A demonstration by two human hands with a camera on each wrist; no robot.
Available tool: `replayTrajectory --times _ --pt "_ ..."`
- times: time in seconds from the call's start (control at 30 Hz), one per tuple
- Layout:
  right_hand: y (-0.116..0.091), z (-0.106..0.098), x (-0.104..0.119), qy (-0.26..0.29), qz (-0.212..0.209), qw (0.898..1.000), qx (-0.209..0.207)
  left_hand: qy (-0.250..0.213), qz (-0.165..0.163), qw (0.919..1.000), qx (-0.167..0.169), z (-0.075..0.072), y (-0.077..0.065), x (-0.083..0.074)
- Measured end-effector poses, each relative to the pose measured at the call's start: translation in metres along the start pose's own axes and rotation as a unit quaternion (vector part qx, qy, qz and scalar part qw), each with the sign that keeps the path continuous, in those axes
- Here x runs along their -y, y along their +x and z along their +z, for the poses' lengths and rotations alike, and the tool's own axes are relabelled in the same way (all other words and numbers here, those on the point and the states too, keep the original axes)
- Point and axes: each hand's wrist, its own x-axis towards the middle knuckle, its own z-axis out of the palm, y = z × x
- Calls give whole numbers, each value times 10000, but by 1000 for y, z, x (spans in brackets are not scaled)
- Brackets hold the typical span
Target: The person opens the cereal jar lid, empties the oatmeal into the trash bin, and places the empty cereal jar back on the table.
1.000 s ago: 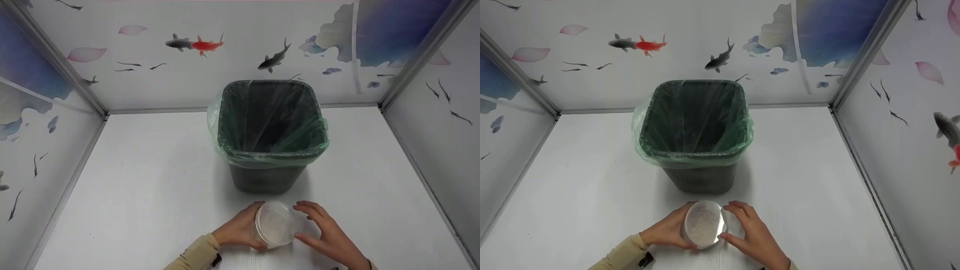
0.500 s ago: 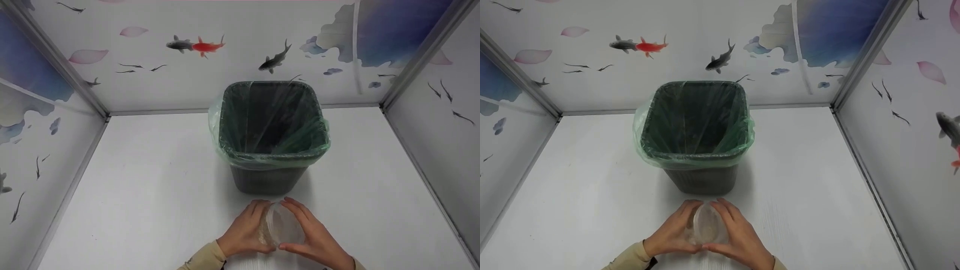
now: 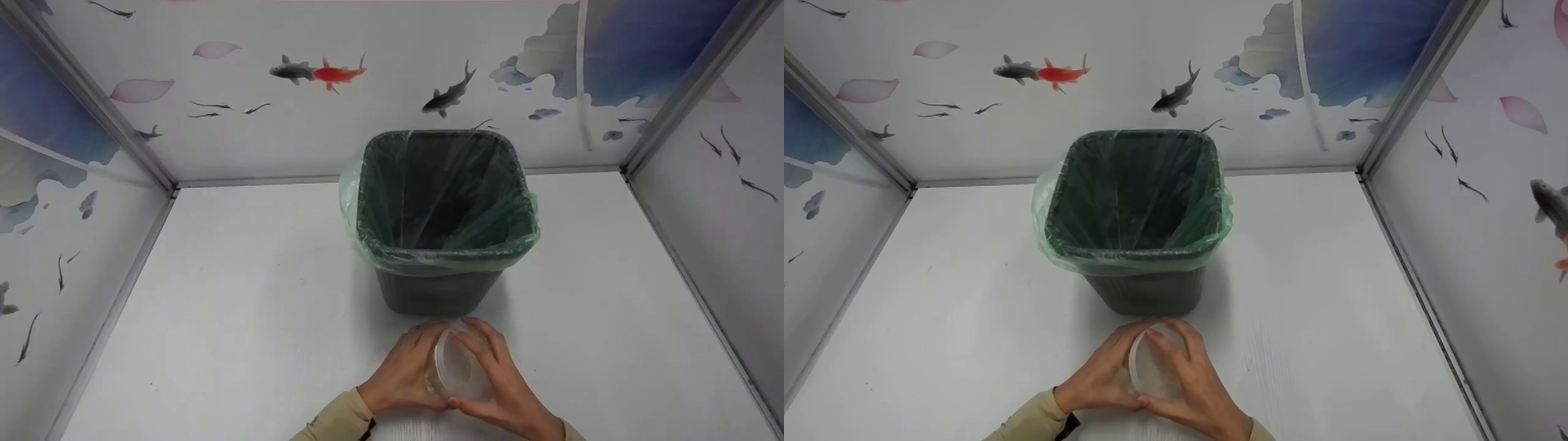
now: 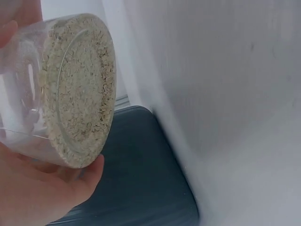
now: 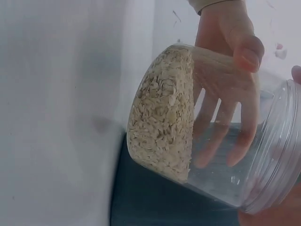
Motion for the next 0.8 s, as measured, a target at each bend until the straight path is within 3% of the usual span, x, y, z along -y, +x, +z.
replayTrajectory --times 0.3,0.47,0.67,0.8 --pt "0 -3 -2 -37 -120 9990 436 471 73 9988 130 -5 -1 1" --pt "1 -4 -4 -111 -377 9973 624 425 92 9989 179 -5 -2 4" --pt "3 -6 -7 -37 -649 9955 687 44 207 9992 345 -5 1 8" --pt "7 -5 -9 7 -1267 9895 702 -722 357 9927 901 -7 4 14"
